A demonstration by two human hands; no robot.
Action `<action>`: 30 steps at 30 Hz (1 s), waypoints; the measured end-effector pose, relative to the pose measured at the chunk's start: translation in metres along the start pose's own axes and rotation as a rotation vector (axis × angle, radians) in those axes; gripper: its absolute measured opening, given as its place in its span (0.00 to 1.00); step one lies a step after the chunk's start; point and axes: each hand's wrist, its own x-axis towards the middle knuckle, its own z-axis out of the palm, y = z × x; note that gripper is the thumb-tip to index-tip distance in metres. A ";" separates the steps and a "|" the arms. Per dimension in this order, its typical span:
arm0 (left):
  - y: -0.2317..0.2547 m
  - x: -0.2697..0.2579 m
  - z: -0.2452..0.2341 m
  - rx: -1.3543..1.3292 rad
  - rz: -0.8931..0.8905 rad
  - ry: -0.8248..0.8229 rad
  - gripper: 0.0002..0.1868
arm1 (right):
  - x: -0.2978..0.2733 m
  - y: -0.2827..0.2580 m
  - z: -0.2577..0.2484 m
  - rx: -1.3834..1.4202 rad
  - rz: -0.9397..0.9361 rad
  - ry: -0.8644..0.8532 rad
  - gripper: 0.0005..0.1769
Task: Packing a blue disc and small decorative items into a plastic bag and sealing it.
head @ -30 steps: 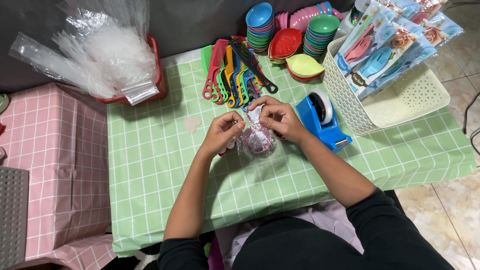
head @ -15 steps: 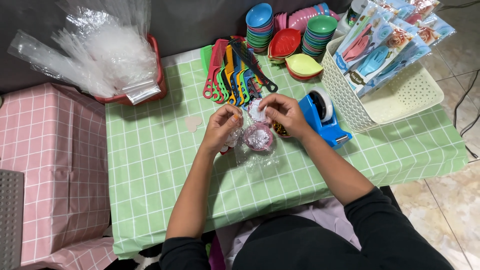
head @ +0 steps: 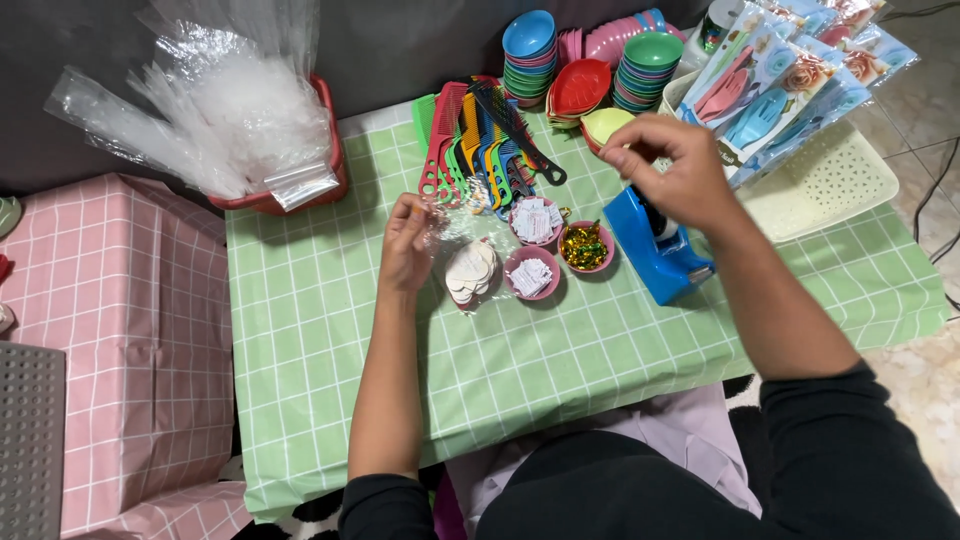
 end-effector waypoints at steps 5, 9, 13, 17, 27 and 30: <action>0.045 -0.001 -0.009 -0.015 -0.083 0.167 0.07 | 0.057 0.000 -0.047 -0.468 0.043 -0.086 0.05; 0.046 -0.002 -0.023 -0.080 -0.075 0.148 0.06 | 0.091 0.059 -0.057 -0.809 0.116 -0.148 0.13; 0.033 0.001 -0.036 -0.082 -0.100 0.089 0.04 | 0.115 0.101 -0.040 -0.926 0.249 -0.210 0.13; 0.032 0.004 -0.033 0.032 -0.120 0.000 0.03 | 0.138 0.116 -0.005 -0.886 0.189 -0.215 0.12; 0.032 0.009 -0.041 -0.016 -0.129 -0.076 0.03 | 0.189 0.188 0.093 -1.275 -0.156 -0.263 0.12; 0.034 0.009 -0.039 -0.005 -0.149 -0.071 0.03 | 0.199 0.201 0.099 -1.208 0.026 -0.373 0.07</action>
